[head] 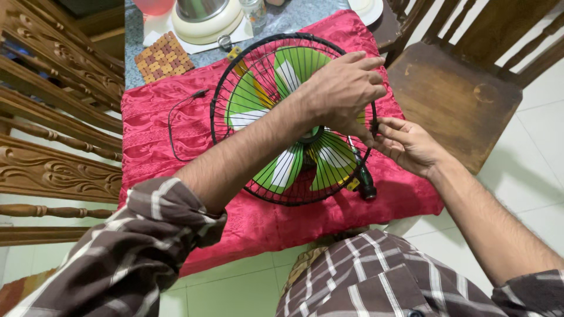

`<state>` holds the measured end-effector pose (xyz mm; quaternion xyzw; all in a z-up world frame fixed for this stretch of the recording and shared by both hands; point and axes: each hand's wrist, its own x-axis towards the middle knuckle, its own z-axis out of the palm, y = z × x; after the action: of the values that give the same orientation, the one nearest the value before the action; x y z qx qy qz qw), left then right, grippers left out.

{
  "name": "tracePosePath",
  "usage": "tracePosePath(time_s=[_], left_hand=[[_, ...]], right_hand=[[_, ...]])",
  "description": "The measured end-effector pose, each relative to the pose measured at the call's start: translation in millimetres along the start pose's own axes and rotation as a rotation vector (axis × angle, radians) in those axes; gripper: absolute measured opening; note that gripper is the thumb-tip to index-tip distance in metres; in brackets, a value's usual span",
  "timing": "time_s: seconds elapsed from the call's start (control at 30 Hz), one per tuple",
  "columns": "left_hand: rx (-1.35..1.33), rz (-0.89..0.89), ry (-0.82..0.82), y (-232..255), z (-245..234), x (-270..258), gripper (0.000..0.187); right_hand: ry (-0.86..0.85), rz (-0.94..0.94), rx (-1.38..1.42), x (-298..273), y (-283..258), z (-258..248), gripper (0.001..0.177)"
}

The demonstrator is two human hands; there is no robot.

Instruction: The person uses a screwdriver to loosen and remove screws from the front grille of a small electric fan. They then detach the front grille and attempt to unscrew the central hub nut to remove the fan blades.

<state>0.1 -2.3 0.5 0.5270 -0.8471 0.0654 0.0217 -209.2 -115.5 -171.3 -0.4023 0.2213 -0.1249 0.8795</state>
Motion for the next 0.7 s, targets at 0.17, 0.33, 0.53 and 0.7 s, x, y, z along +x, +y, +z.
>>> tracePosePath(time_s=[0.17, 0.33, 0.53, 0.7], left_hand=[[0.120, -0.070, -0.150, -7.2, -9.1, 5.1, 0.117], [0.140, -0.088, -0.229, -6.0, -13.2, 4.1, 0.121], [0.131, -0.056, -0.148, -8.7, -8.9, 5.4, 0.122], [0.120, -0.061, -0.145, -10.4, -6.8, 5.1, 0.119]], right_hand=[[-0.057, 0.042, 0.052, 9.5, 1.2, -13.2, 0.028], [-0.048, 0.053, 0.071, 12.8, 9.0, -20.7, 0.025], [-0.084, 0.013, 0.134, 8.0, 13.7, -22.7, 0.022], [-0.023, -0.052, 0.177, 0.7, 19.7, -15.2, 0.016]])
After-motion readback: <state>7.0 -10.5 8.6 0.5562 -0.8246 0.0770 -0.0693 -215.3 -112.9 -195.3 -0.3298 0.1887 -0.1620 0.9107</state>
